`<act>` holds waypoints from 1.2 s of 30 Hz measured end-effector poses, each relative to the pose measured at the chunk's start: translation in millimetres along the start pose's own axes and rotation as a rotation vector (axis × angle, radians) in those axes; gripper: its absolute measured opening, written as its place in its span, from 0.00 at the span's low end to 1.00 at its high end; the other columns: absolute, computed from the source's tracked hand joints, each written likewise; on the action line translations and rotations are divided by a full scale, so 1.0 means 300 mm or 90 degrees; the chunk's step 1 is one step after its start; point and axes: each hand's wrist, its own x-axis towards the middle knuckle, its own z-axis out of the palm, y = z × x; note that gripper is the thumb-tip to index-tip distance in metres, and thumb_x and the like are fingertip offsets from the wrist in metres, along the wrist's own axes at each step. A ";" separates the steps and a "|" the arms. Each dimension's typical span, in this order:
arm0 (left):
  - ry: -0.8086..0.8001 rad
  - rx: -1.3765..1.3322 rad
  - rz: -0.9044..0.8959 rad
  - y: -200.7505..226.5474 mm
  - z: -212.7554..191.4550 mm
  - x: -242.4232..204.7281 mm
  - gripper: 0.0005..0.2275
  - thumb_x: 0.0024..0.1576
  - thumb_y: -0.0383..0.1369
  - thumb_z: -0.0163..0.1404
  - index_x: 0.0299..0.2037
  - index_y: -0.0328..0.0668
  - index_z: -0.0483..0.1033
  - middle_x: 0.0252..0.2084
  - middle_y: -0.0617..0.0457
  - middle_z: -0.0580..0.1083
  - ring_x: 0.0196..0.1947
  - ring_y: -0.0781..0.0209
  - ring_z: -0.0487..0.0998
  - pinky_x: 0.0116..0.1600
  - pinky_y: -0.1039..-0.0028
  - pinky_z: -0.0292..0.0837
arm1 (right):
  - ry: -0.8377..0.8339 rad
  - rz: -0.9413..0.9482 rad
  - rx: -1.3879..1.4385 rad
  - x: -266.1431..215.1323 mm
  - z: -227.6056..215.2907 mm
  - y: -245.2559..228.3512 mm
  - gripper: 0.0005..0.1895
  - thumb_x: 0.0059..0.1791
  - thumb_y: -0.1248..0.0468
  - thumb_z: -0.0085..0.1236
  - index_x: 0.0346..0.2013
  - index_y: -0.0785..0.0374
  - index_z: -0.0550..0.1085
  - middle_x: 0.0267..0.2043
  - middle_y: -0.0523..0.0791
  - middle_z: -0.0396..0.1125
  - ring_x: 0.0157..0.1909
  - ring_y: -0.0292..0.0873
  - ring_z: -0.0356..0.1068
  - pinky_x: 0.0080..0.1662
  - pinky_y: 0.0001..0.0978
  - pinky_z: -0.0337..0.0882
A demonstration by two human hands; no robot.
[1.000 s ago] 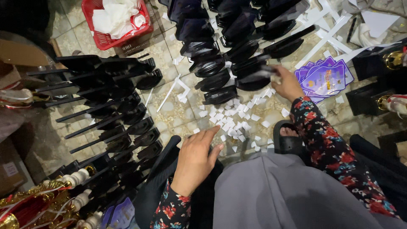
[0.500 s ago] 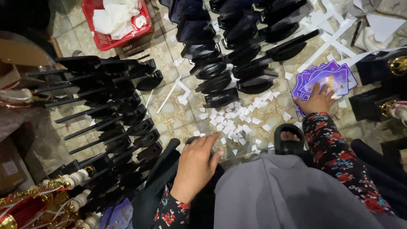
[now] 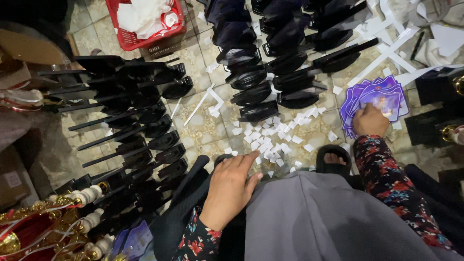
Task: The person sits on the floor and assembles trophies by attaching purple triangular plaques to black bases. They handle white paper cutouts and the plaques, pressing them onto the bases and placing the finished items on the floor.
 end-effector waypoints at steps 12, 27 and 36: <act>0.016 -0.033 0.042 0.050 -0.032 -0.085 0.18 0.54 0.36 0.48 0.54 0.45 0.66 0.39 0.50 0.72 0.41 0.48 0.71 0.42 0.60 0.65 | 0.193 -0.116 -0.267 0.119 -0.331 0.136 0.14 0.43 0.55 0.51 0.41 0.54 0.69 0.29 0.44 0.68 0.25 0.48 0.71 0.24 0.37 0.69; -0.142 -0.305 -0.031 0.182 -0.028 -0.162 0.33 0.48 0.57 0.29 0.55 0.44 0.67 0.52 0.50 0.72 0.52 0.54 0.72 0.52 0.67 0.64 | -0.095 -0.091 0.822 -0.493 -1.231 -0.428 0.10 0.53 0.73 0.50 0.44 0.67 0.59 0.33 0.51 0.60 0.33 0.46 0.70 0.39 0.33 0.77; 0.139 -1.043 -0.106 0.116 0.099 -0.073 0.07 0.49 0.30 0.54 0.28 0.35 0.71 0.23 0.54 0.70 0.27 0.56 0.79 0.26 0.82 0.73 | -0.120 -0.140 0.878 -0.592 -1.202 -0.449 0.10 0.50 0.71 0.52 0.42 0.64 0.61 0.30 0.48 0.61 0.32 0.46 0.71 0.39 0.34 0.77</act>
